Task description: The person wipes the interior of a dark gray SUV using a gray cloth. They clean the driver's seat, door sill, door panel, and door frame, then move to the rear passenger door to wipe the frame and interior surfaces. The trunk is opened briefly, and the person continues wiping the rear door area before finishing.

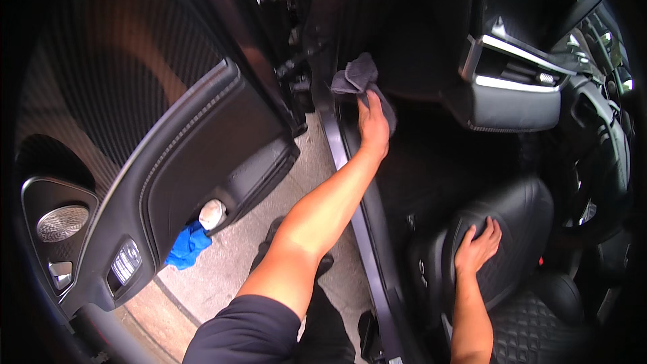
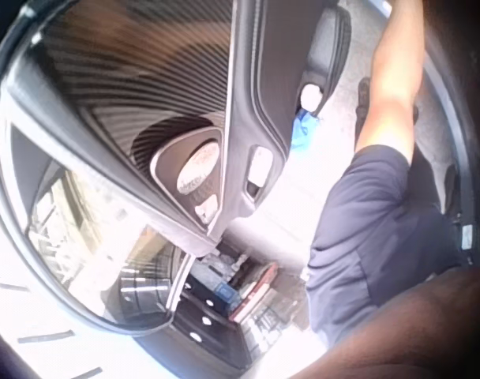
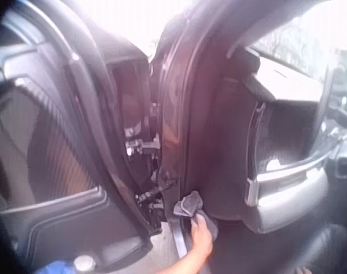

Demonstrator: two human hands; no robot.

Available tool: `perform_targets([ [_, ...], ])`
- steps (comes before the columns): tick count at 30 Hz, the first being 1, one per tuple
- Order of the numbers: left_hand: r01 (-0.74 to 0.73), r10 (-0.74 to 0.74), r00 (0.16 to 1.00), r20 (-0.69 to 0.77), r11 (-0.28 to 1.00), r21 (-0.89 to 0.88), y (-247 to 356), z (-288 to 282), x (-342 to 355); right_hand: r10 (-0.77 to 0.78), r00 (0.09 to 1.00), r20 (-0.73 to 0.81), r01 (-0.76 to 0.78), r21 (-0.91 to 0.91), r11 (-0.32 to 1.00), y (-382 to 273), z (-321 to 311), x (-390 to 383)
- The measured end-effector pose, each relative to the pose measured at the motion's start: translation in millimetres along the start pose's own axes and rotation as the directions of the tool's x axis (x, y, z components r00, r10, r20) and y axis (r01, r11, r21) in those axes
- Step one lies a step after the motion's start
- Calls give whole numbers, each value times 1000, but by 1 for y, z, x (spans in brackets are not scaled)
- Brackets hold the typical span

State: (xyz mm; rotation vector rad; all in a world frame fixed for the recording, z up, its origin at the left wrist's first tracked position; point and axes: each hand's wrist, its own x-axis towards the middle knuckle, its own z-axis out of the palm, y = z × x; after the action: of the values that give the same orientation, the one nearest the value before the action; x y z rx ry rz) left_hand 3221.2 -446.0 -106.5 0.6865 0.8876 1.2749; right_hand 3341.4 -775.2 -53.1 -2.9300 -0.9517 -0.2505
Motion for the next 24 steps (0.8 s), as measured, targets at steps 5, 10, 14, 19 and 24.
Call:
perform_targets([
  [5,468,-432,853,294,381,-797,17,28,-4,-14,1000,-14,14,-6,1000,2,1,0],
  [10,462,-636,756,153,355,-813,88,61,-20,1,1000,-8,-1,-6,1000,3,1,0],
  [14,557,-458,802,384,339,-758,136,68,-95,38,999,5,-38,-29,999,2,1,1],
  [19,116,-73,990,124,912,-392,189,60,-113,10,1000,-16,-10,-7,1000,2,-1,0],
  [24,-772,688,628,363,494,400,131,54,19,3,999,-34,-3,3,1000,1,-2,-1],
])
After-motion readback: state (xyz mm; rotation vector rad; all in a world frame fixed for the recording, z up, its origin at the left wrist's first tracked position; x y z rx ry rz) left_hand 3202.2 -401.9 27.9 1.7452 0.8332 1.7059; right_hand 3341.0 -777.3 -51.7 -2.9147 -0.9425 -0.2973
